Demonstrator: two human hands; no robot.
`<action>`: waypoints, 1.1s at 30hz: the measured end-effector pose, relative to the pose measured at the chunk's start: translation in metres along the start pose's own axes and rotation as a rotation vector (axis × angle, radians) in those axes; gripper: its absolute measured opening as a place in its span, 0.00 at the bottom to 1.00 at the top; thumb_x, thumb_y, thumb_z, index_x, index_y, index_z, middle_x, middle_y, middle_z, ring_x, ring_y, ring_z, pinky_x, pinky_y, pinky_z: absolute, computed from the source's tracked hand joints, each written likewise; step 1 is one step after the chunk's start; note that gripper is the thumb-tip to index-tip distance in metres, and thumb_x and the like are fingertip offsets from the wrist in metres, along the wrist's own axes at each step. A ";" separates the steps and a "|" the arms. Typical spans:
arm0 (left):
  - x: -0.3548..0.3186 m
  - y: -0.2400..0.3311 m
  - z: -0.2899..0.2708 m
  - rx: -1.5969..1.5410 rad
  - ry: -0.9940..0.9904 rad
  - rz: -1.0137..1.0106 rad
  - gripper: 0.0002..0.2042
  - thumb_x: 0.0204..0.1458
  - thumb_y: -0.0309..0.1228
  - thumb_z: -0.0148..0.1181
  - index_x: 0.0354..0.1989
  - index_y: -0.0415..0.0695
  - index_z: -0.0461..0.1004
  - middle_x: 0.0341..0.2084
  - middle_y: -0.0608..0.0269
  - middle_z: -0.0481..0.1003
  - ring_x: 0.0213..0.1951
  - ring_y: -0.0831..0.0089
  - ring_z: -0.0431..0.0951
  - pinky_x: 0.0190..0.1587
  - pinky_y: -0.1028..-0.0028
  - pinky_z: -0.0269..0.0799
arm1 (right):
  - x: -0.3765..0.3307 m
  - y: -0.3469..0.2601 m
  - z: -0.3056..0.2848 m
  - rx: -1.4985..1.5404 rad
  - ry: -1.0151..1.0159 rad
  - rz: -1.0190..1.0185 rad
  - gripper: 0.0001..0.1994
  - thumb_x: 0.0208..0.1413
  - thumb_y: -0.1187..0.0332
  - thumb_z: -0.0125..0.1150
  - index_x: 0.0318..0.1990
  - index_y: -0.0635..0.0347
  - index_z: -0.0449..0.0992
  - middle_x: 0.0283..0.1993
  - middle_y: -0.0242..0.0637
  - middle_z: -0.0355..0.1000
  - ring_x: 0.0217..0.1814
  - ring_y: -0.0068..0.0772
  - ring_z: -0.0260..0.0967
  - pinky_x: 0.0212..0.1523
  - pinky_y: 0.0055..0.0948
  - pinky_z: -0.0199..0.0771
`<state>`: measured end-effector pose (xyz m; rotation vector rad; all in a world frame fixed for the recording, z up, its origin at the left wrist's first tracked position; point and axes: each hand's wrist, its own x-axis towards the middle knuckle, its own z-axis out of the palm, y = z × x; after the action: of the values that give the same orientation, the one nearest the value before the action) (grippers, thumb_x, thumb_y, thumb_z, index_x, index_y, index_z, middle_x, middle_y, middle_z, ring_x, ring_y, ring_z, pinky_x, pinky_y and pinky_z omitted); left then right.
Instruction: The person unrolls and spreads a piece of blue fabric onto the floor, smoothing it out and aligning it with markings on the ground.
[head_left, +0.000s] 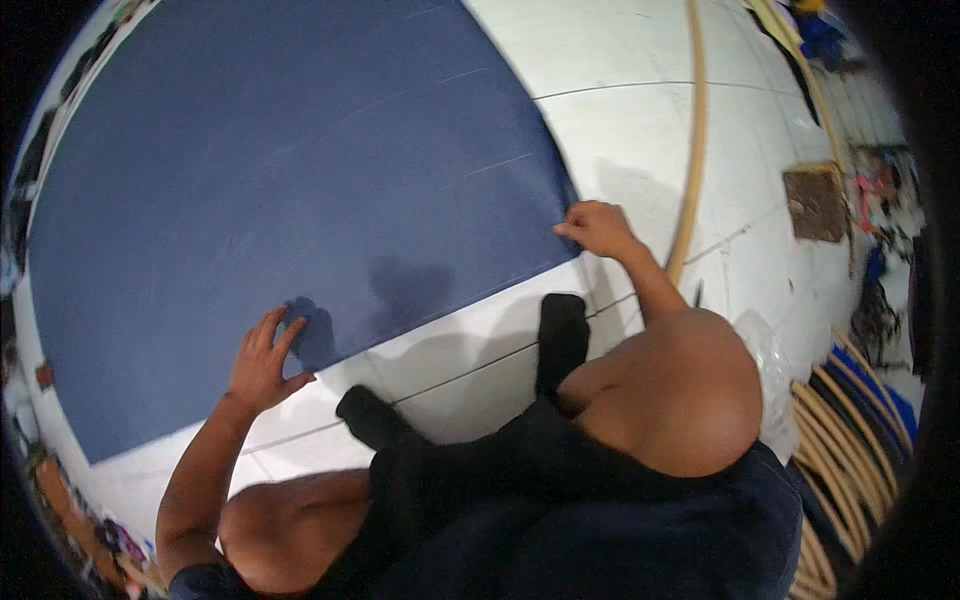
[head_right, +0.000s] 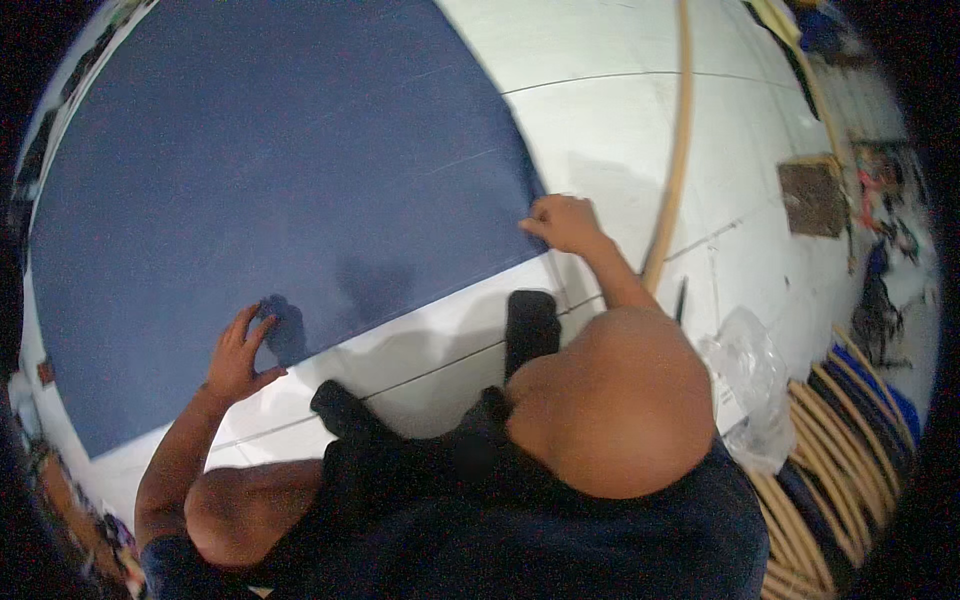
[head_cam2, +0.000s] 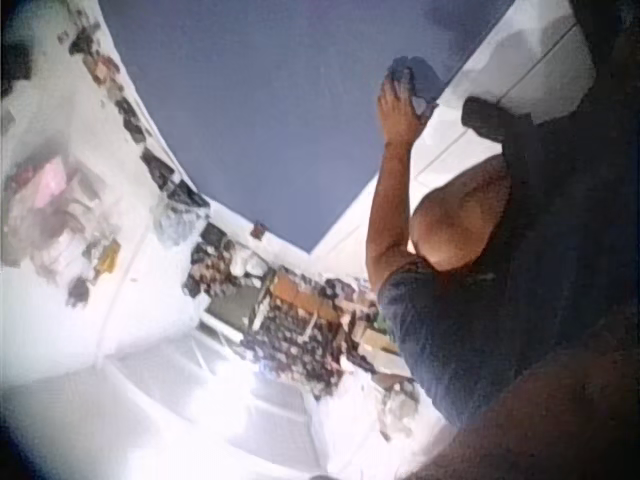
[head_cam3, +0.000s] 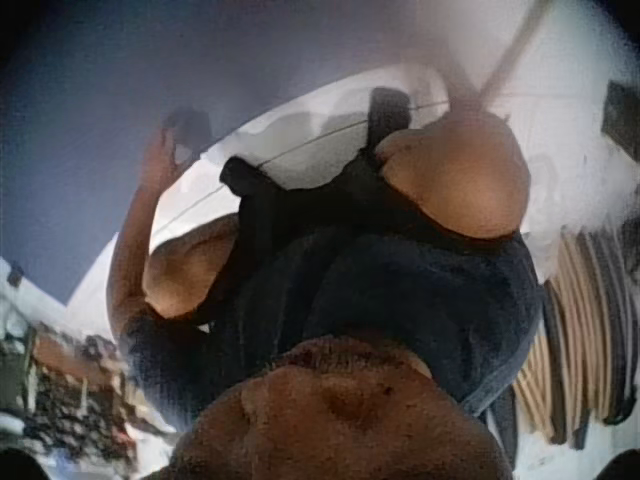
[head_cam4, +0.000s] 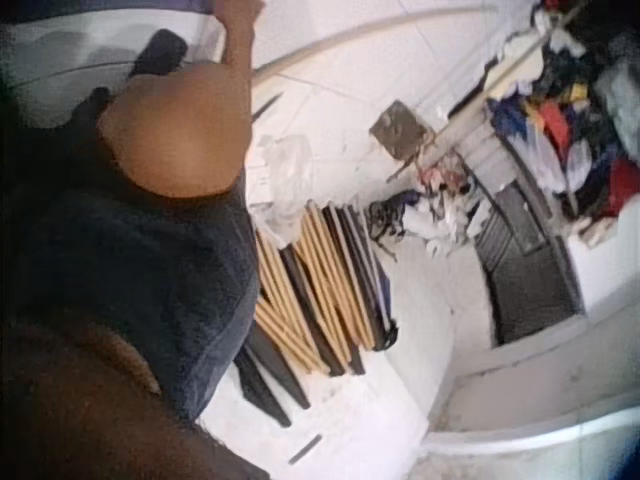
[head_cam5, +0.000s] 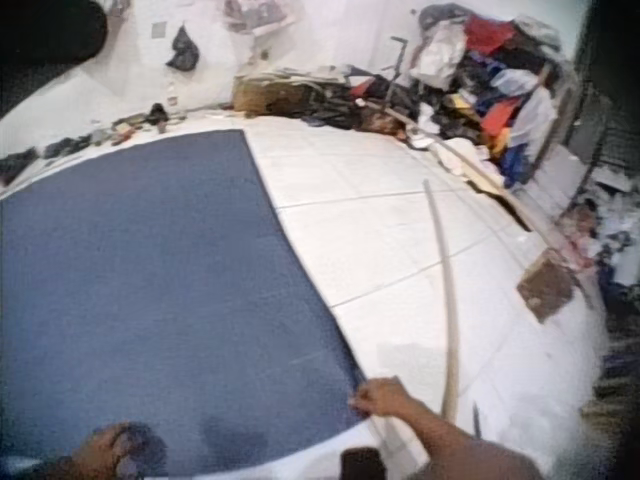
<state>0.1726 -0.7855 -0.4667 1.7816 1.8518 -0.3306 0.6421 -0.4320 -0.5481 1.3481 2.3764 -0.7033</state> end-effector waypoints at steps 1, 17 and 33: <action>-0.011 -0.004 0.004 -0.006 0.005 -0.038 0.49 0.40 0.48 0.78 0.72 0.56 0.57 0.73 0.48 0.51 0.73 0.45 0.52 0.72 0.50 0.52 | 0.000 0.006 0.003 0.011 0.035 -0.005 0.21 0.55 0.44 0.63 0.33 0.54 0.82 0.38 0.40 0.79 0.45 0.45 0.77 0.46 0.47 0.72; -0.043 0.001 0.125 -0.175 0.312 -0.258 0.40 0.50 0.46 0.70 0.73 0.61 0.59 0.76 0.53 0.47 0.75 0.49 0.48 0.72 0.43 0.49 | 0.022 0.005 -0.014 0.169 -0.100 0.020 0.21 0.51 0.57 0.72 0.25 0.70 0.77 0.21 0.46 0.74 0.21 0.40 0.73 0.28 0.40 0.73; -0.035 -0.003 0.111 -0.331 0.470 -0.228 0.39 0.44 0.36 0.75 0.68 0.56 0.66 0.71 0.48 0.56 0.73 0.47 0.54 0.70 0.44 0.51 | 0.066 -0.010 0.013 0.039 0.450 0.034 0.26 0.51 0.52 0.73 0.48 0.67 0.77 0.48 0.52 0.78 0.50 0.53 0.76 0.51 0.45 0.75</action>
<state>0.1927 -0.8745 -0.5396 1.5069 2.2785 0.3299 0.6009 -0.3970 -0.5896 1.7092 2.6775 -0.4753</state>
